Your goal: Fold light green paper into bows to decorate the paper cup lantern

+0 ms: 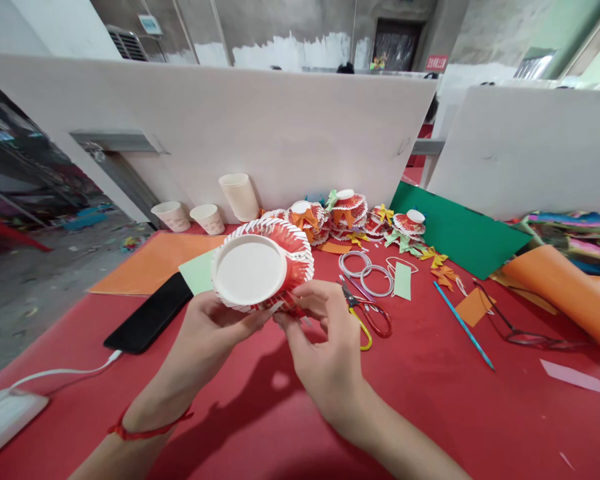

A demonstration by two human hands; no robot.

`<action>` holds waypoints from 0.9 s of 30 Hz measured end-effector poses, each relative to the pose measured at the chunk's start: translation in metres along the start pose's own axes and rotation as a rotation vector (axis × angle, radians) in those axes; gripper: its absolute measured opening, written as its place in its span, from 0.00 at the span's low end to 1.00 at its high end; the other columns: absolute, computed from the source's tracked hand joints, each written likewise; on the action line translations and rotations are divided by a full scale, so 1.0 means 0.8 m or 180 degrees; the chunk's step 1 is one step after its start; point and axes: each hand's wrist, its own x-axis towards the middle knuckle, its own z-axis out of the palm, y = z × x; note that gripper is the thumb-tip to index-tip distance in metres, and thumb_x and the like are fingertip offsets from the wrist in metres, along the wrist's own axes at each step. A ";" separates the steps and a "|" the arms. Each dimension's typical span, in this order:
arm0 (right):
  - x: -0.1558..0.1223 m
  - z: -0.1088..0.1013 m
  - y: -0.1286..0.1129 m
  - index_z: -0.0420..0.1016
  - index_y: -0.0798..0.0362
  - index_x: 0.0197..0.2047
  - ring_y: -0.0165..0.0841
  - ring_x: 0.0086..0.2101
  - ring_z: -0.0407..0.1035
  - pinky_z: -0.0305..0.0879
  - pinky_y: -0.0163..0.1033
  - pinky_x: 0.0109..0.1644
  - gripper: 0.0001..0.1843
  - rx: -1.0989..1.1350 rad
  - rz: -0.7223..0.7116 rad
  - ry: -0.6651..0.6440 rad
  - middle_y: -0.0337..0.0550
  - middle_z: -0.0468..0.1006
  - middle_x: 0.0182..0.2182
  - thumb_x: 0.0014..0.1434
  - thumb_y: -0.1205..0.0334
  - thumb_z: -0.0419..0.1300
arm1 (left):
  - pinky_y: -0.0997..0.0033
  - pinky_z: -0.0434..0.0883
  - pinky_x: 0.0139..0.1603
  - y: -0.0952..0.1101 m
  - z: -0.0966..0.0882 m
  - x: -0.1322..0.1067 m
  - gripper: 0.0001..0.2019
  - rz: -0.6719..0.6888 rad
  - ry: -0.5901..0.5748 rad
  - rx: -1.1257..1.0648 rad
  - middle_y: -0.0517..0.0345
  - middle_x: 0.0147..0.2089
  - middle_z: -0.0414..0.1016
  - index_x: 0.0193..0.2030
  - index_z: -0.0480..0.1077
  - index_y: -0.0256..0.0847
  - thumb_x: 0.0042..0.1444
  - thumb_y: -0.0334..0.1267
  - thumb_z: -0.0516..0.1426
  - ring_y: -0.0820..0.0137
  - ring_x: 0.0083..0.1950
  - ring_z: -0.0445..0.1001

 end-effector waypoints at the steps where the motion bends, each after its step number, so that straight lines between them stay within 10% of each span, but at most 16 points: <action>1: 0.000 0.001 0.001 0.66 0.48 0.38 0.31 0.31 0.77 0.75 0.32 0.29 0.15 -0.0020 -0.0021 0.0004 0.35 0.76 0.29 0.50 0.73 0.63 | 0.74 0.75 0.31 0.000 0.000 0.000 0.05 0.0030 0.0028 0.0011 0.55 0.27 0.80 0.24 0.76 0.36 0.36 0.30 0.67 0.67 0.29 0.76; 17: 0.010 -0.015 -0.010 0.71 0.52 0.32 0.30 0.28 0.74 0.70 0.33 0.31 0.07 -0.0682 -0.0579 -0.0488 0.38 0.79 0.27 0.57 0.73 0.58 | 0.73 0.74 0.31 0.004 -0.002 0.007 0.05 0.0337 0.0123 0.0578 0.60 0.22 0.78 0.18 0.75 0.38 0.35 0.25 0.65 0.67 0.27 0.75; 27: 0.010 -0.013 0.007 0.72 0.54 0.37 0.32 0.32 0.73 0.71 0.35 0.37 0.10 -0.0892 -0.1565 -0.0597 0.44 0.79 0.30 0.57 0.78 0.57 | 0.80 0.73 0.34 -0.006 0.002 0.000 0.02 -0.0884 -0.0381 -0.1302 0.58 0.26 0.80 0.25 0.79 0.37 0.43 0.33 0.67 0.74 0.30 0.75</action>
